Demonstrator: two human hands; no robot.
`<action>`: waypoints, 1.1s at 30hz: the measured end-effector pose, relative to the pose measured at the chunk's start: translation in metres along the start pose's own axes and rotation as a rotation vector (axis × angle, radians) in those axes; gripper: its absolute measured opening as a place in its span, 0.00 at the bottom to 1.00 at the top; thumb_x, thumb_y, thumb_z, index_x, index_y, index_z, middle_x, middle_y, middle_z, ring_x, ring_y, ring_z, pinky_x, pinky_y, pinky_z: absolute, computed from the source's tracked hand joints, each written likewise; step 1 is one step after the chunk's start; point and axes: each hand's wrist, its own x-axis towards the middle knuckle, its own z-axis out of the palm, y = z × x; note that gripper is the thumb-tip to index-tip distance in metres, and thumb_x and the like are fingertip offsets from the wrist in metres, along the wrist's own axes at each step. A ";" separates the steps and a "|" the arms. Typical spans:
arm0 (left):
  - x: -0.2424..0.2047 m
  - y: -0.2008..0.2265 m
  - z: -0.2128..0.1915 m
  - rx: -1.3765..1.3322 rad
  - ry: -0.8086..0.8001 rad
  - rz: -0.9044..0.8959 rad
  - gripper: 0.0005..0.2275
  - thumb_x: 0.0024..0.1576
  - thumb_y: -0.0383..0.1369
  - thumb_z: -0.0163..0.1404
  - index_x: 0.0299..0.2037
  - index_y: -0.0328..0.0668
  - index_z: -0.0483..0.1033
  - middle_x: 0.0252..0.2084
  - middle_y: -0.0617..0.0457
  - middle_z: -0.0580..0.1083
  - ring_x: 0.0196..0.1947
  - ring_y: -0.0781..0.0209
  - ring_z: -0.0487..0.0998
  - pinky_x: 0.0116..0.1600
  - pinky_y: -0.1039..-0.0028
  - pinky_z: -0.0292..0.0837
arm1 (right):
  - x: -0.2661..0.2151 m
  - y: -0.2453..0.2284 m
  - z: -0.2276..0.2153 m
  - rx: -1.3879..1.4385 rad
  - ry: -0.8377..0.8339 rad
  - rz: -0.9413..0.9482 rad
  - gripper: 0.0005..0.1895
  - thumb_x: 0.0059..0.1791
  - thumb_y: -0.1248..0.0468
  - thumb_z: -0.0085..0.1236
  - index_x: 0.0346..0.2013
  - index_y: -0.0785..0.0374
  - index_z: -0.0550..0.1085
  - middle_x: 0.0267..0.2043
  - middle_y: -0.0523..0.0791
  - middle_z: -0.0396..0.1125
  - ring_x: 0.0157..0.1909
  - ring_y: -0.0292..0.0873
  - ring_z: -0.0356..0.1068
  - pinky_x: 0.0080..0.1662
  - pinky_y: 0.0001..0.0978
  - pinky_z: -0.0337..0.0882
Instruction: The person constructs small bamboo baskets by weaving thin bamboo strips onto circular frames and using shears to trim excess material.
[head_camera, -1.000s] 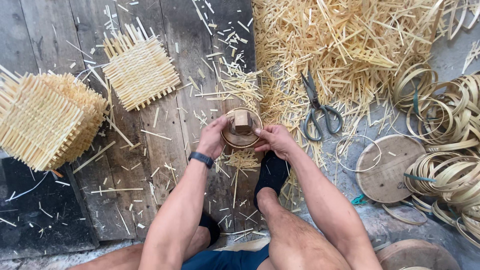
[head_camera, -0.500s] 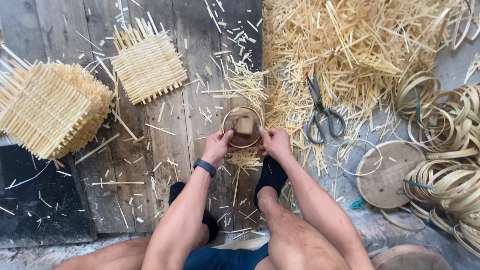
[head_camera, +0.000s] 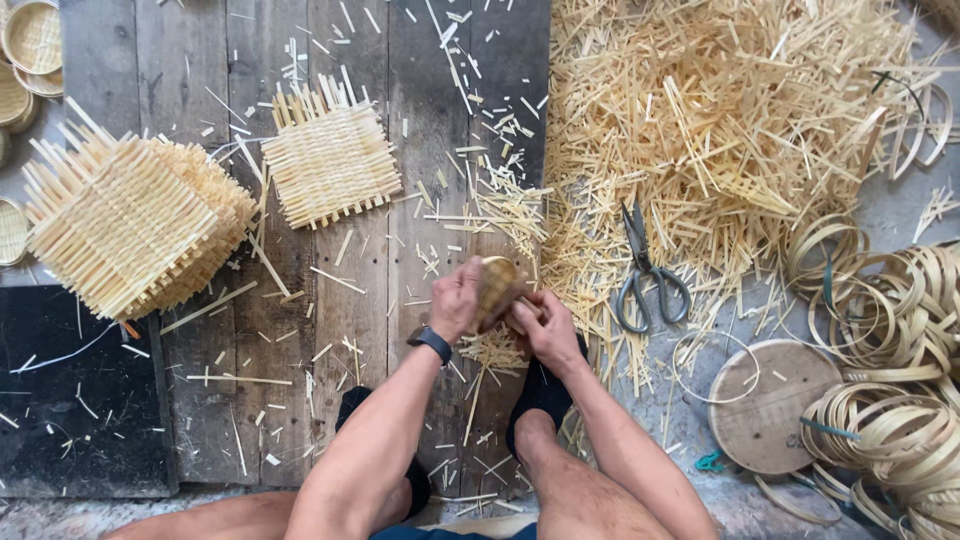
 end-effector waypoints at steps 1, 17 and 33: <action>0.009 -0.008 -0.007 0.030 0.007 -0.156 0.24 0.70 0.49 0.44 0.40 0.36 0.85 0.30 0.35 0.78 0.34 0.47 0.79 0.38 0.61 0.74 | -0.004 -0.001 -0.007 0.104 -0.024 0.031 0.23 0.50 0.52 0.57 0.49 0.69 0.69 0.36 0.50 0.74 0.31 0.40 0.76 0.33 0.32 0.78; 0.093 0.033 -0.030 -0.565 -0.094 -0.209 0.24 0.52 0.43 0.60 0.56 0.42 0.74 0.43 0.49 0.81 0.37 0.62 0.83 0.42 0.69 0.82 | -0.022 -0.028 -0.025 0.299 0.008 0.010 0.22 0.53 0.51 0.56 0.46 0.69 0.70 0.30 0.49 0.74 0.24 0.40 0.69 0.28 0.29 0.70; 0.122 0.004 -0.147 1.140 0.493 0.566 0.32 0.44 0.39 0.59 0.59 0.30 0.68 0.56 0.34 0.72 0.59 0.38 0.72 0.62 0.53 0.67 | 0.024 0.029 0.018 0.261 -0.081 0.201 0.15 0.53 0.56 0.57 0.42 0.68 0.74 0.34 0.46 0.72 0.31 0.39 0.73 0.31 0.29 0.75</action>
